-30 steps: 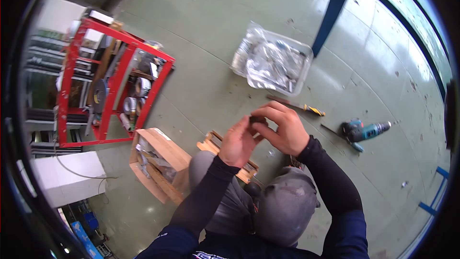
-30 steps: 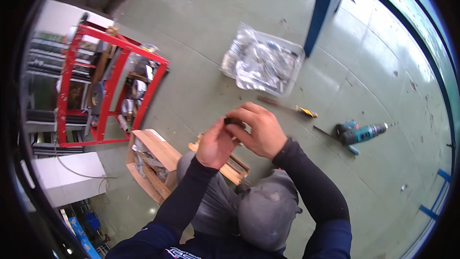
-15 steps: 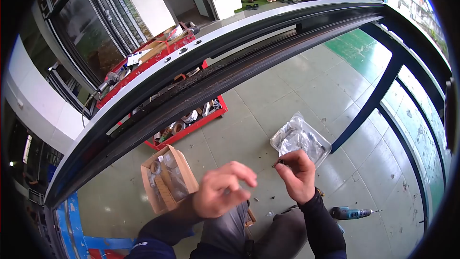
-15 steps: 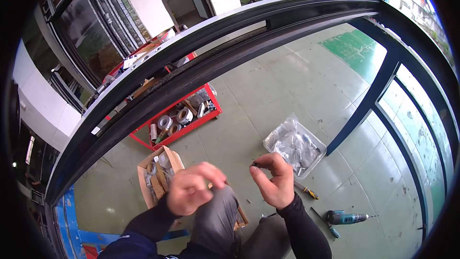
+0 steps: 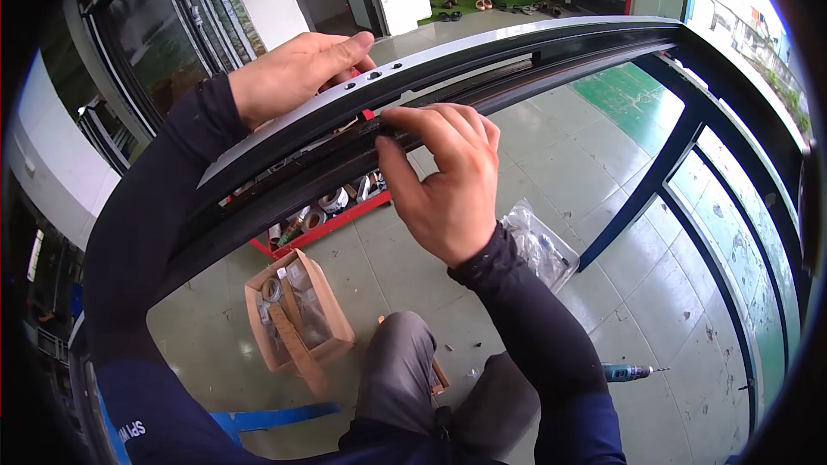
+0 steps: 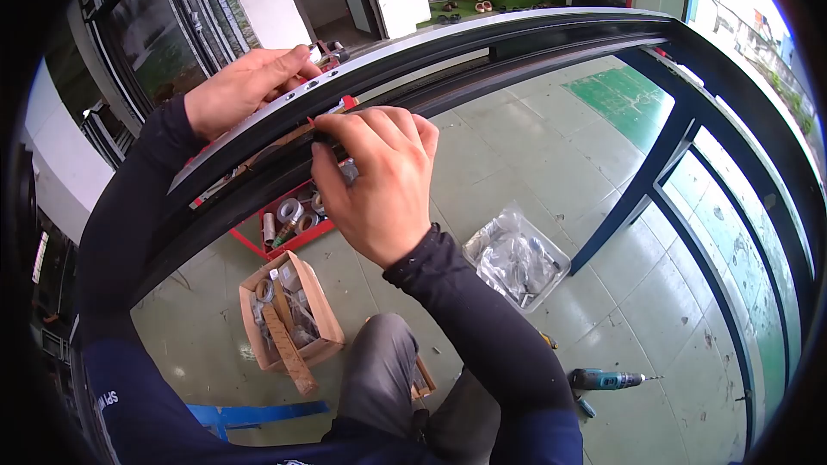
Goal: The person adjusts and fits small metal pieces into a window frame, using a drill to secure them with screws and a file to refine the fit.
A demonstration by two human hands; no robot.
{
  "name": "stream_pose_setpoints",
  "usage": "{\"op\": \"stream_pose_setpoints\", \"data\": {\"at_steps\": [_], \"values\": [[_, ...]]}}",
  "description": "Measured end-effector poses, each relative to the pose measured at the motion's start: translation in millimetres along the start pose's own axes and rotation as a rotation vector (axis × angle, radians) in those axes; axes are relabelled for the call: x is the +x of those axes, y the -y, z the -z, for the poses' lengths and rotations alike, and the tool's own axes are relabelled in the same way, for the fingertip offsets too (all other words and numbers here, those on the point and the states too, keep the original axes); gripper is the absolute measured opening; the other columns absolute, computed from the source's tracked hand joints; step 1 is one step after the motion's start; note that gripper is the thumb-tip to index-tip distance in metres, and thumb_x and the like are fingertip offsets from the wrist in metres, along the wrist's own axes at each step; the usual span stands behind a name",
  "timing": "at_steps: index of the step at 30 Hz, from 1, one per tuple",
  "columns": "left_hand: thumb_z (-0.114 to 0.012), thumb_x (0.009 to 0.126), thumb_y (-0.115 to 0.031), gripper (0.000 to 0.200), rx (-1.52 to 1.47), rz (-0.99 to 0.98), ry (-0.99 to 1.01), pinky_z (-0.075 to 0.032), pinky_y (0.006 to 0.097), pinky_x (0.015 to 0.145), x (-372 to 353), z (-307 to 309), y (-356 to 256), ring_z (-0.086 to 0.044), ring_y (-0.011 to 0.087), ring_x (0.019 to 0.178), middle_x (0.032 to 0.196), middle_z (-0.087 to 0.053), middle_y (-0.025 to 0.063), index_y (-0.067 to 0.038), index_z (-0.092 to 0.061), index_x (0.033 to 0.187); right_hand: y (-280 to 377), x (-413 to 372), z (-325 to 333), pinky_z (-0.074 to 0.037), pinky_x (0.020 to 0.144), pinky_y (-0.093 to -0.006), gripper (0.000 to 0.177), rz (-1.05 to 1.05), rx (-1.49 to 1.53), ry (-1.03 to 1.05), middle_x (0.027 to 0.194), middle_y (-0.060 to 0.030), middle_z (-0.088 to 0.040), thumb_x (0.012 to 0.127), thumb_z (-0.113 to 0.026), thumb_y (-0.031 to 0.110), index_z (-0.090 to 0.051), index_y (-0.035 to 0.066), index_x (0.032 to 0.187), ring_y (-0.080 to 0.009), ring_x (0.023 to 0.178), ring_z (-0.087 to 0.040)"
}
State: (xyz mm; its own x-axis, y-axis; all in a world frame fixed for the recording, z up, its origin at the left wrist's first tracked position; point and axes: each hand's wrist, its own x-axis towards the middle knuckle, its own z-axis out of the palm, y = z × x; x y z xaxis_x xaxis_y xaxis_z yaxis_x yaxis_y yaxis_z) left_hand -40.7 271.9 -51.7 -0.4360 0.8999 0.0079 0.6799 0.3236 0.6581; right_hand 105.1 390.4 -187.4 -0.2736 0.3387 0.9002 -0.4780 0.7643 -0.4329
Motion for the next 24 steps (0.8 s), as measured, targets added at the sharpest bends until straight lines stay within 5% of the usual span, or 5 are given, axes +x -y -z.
{"op": "stream_pose_setpoints", "data": {"at_steps": [6,13,19,22,24], "values": [[-0.046,0.104,-0.051,0.055,-0.139,0.04,0.124,-0.055,0.0219,0.062,7,-9,7,-0.062,0.0056,0.065,0.083,-0.066,0.001,-0.001,-0.066,0.106,12,0,-21,-0.032,0.096,-0.0371,0.016,-0.112,-0.1,-0.048,0.081,-0.0016,-0.069,0.077,-0.077,0.018,-0.072,0.01,0.089,-0.0198,0.095,-0.06],[-0.045,0.105,-0.045,0.046,-0.227,0.012,0.1,-0.052,0.0181,0.06,8,-12,13,-0.06,0.0022,0.066,0.081,-0.065,-0.0024,-0.004,-0.066,0.104,10,2,-27,-0.033,0.096,-0.0375,0.017,-0.126,-0.124,-0.044,0.079,-0.0014,-0.07,0.078,-0.079,0.02,-0.072,0.009,0.088,-0.0192,0.09,-0.06],[-0.044,0.103,-0.054,0.063,-0.057,-0.06,0.102,-0.058,0.0241,0.065,10,-6,18,-0.068,0.0103,0.07,0.081,-0.07,0.0094,0.002,-0.072,0.102,6,-2,-27,-0.033,0.099,-0.0378,0.013,-0.065,-0.116,-0.055,0.092,-0.0038,-0.07,0.081,-0.076,0.015,-0.073,0.008,0.092,-0.0204,0.098,-0.062],[-0.045,0.105,-0.046,0.049,-0.097,0.039,0.07,-0.049,0.0176,0.057,5,-10,11,-0.059,0.0016,0.064,0.075,-0.064,-0.0027,-0.004,-0.069,0.101,7,-3,-28,-0.034,0.099,-0.0379,0.012,-0.064,-0.114,-0.066,0.095,-0.0043,-0.07,0.083,-0.074,0.014,-0.073,0.008,0.093,-0.0213,0.101,-0.062],[-0.045,0.105,-0.049,0.051,-0.077,0.068,0.054,-0.049,0.0182,0.056,4,-10,12,-0.058,0.0024,0.062,0.073,-0.063,-0.0023,-0.004,-0.069,0.1,8,-3,-28,-0.034,0.1,-0.0379,0.011,-0.069,-0.112,-0.067,0.095,-0.0044,-0.07,0.084,-0.073,0.013,-0.073,0.007,0.094,-0.0219,0.102,-0.062]]}}
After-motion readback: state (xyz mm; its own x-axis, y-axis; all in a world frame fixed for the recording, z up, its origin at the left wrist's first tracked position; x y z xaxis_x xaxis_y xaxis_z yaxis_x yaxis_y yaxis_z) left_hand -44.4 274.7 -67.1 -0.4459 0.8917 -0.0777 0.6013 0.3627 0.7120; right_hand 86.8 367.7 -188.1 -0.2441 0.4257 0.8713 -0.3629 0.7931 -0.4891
